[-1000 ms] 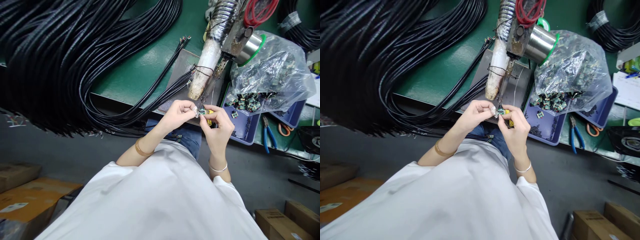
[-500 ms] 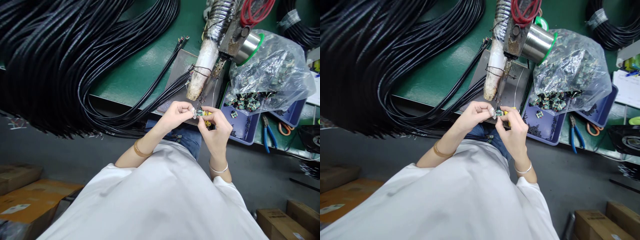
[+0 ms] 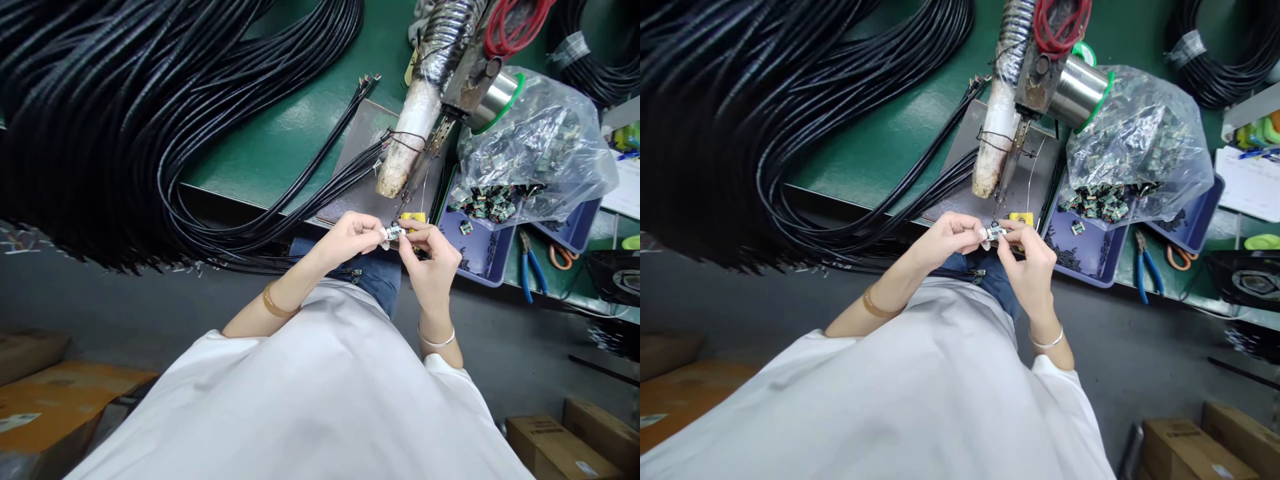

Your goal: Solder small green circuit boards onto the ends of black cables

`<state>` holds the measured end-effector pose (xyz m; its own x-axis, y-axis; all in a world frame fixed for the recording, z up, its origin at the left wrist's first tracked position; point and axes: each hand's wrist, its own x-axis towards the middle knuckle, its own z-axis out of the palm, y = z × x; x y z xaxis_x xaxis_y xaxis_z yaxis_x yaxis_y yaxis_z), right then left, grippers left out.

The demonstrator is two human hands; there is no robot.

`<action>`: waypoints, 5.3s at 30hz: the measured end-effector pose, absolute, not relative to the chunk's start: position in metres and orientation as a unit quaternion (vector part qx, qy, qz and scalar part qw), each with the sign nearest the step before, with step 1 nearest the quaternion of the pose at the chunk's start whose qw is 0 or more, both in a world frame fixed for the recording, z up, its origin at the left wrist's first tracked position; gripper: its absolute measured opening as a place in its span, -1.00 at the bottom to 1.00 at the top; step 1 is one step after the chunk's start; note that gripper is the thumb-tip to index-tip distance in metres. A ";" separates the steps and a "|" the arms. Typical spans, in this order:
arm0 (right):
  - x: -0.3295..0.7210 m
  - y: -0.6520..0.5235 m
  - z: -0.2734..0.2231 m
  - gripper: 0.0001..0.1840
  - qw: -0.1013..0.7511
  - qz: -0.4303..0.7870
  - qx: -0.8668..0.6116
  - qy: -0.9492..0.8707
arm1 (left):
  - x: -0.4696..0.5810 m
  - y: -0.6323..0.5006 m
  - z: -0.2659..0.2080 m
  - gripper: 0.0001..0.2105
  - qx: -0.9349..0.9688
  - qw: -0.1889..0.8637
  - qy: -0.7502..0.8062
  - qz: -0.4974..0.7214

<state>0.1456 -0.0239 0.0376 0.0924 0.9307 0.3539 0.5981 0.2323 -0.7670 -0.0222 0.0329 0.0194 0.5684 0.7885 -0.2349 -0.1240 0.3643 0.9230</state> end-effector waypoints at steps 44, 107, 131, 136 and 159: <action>0.149 -0.009 0.044 -0.85 0.424 0.141 -0.562 -0.696 | -0.011 0.047 0.026 -0.78 0.499 0.715 0.353 0.339; 0.153 -0.042 0.037 -0.76 0.423 0.263 -0.619 -0.607 | -0.021 0.000 0.020 -0.81 0.554 0.632 0.374 0.392; 0.144 -0.047 0.041 -0.88 0.592 0.077 -0.586 -0.548 | -0.017 0.007 0.018 -0.85 0.498 0.650 0.381 0.429; 0.143 -0.046 0.043 -0.82 0.598 0.110 -0.612 -0.505 | -0.018 0.011 0.017 -0.82 0.498 0.646 0.383 0.433; 0.134 -0.024 0.025 -0.91 0.489 0.162 -0.623 -0.589 | -0.011 0.027 0.013 -0.83 0.525 0.626 0.393 0.421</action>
